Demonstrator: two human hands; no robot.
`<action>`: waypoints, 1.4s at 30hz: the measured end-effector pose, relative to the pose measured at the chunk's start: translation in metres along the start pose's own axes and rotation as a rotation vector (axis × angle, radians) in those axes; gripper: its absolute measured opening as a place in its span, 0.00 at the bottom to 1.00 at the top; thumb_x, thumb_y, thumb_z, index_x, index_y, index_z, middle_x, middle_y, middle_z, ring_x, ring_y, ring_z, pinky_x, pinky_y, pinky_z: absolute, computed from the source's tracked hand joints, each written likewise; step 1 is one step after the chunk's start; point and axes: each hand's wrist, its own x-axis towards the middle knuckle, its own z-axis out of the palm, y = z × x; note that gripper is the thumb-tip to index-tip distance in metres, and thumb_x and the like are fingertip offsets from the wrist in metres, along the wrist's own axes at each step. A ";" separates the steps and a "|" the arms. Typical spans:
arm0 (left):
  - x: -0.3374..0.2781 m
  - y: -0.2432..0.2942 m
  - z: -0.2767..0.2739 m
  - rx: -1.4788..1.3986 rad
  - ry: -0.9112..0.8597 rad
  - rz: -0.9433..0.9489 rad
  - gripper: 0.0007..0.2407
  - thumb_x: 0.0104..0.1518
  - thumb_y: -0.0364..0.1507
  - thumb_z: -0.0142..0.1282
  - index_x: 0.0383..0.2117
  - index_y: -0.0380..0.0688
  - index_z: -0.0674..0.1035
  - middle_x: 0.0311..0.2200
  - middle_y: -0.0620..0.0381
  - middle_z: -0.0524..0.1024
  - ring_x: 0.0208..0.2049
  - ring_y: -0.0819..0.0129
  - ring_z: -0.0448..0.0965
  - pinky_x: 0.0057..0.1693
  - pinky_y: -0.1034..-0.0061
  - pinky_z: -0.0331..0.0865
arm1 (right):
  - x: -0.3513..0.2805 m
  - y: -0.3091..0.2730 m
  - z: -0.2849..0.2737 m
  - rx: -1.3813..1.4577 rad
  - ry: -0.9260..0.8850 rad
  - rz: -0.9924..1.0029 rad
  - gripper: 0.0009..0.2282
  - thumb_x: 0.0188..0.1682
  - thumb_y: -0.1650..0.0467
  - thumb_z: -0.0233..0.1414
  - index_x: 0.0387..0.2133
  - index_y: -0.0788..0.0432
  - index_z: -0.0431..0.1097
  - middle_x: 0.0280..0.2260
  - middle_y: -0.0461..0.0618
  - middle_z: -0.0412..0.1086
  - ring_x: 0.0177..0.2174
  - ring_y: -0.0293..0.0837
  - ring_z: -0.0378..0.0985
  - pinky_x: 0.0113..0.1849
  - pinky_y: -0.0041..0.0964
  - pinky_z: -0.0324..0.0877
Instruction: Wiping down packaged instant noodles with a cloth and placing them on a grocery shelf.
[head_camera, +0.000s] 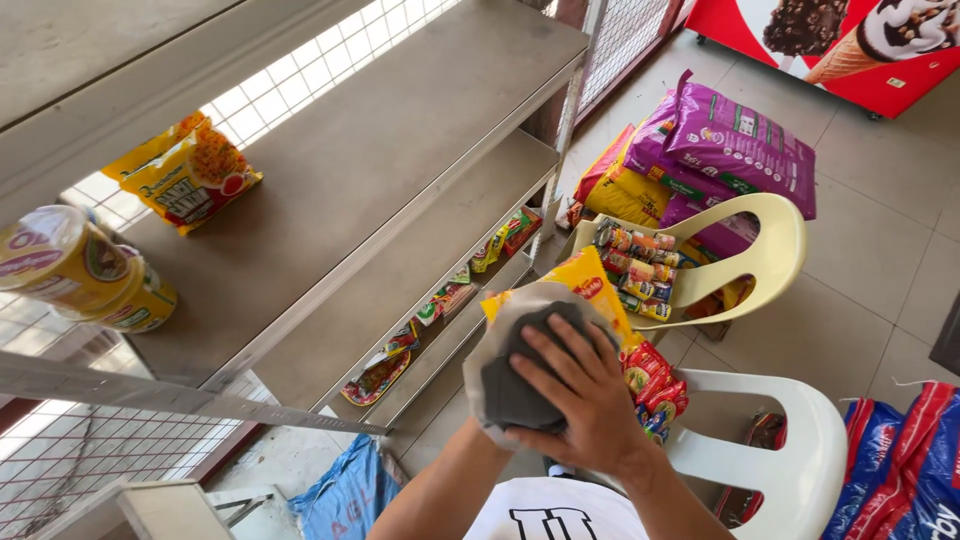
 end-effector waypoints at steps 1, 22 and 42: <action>0.006 0.006 0.017 -0.125 -0.019 -0.079 0.32 0.65 0.56 0.34 0.69 0.51 0.63 0.68 0.52 0.65 0.68 0.58 0.66 0.73 0.61 0.60 | -0.005 0.009 -0.002 0.005 -0.060 -0.076 0.29 0.45 0.51 0.57 0.54 0.55 0.70 0.60 0.57 0.65 0.63 0.60 0.59 0.63 0.59 0.48; 0.065 -0.042 0.042 -0.204 -0.064 0.052 0.35 0.63 0.60 0.33 0.67 0.47 0.67 0.65 0.49 0.67 0.64 0.53 0.70 0.69 0.54 0.62 | -0.027 0.124 -0.027 0.050 -0.036 0.064 0.22 0.49 0.62 0.56 0.56 0.58 0.71 0.62 0.53 0.66 0.65 0.59 0.61 0.63 0.57 0.51; 0.074 -0.063 0.015 -0.152 0.015 0.229 0.34 0.64 0.59 0.33 0.67 0.50 0.67 0.64 0.50 0.69 0.64 0.54 0.69 0.70 0.55 0.61 | -0.004 0.135 -0.038 0.123 -0.066 0.132 0.22 0.56 0.62 0.51 0.61 0.57 0.67 0.66 0.53 0.61 0.67 0.61 0.58 0.64 0.61 0.52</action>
